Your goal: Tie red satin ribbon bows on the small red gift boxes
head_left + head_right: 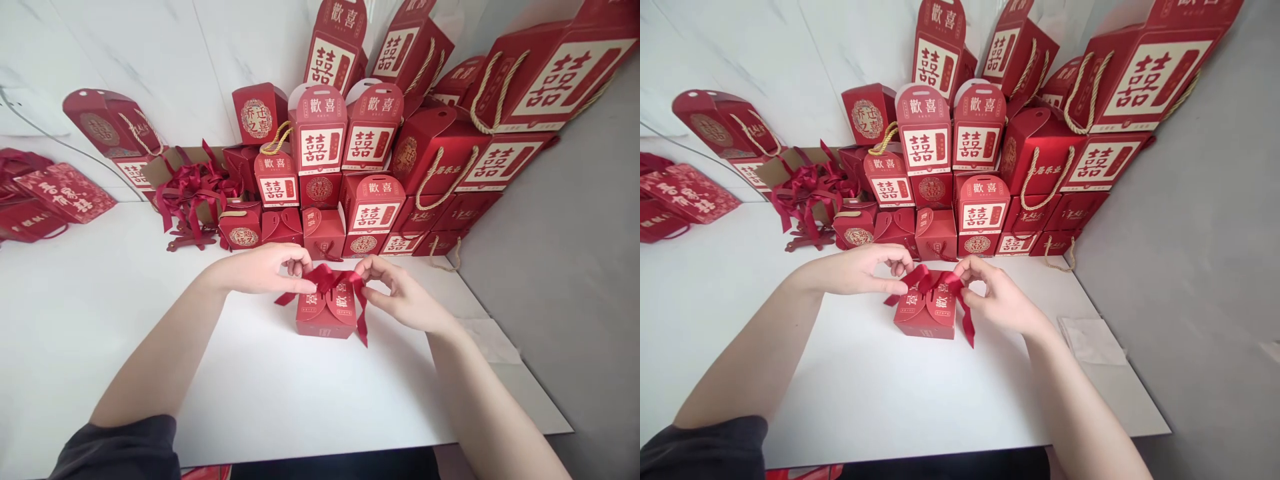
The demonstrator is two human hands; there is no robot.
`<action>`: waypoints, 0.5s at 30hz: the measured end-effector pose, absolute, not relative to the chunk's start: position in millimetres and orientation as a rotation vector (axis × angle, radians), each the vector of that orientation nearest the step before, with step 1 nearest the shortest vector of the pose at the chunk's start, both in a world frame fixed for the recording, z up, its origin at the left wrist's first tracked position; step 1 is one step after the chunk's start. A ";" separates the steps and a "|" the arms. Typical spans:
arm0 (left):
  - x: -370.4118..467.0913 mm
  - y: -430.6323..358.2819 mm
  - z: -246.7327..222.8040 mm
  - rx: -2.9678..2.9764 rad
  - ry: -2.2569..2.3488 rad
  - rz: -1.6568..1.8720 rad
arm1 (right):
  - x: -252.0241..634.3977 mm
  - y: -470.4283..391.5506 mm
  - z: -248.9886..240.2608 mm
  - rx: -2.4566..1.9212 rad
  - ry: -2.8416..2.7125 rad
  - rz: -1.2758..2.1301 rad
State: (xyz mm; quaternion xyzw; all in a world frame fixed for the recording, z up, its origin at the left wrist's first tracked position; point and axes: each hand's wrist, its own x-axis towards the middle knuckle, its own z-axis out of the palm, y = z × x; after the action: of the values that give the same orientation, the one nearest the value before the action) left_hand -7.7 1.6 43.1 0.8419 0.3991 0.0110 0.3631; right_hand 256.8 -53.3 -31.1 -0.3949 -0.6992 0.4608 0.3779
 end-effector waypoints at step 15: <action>-13.0 3.5 38.8 2.004 1.076 -0.219 | 243.5 -56.2 -33.7 -1.188 -1.743 1.349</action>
State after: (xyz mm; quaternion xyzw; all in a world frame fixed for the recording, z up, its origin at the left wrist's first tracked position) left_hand -13.0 3.5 38.8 0.7977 0.4283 -0.0873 0.4153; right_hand 243.5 -56.2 -33.7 -0.4506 -0.6611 0.5117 0.3132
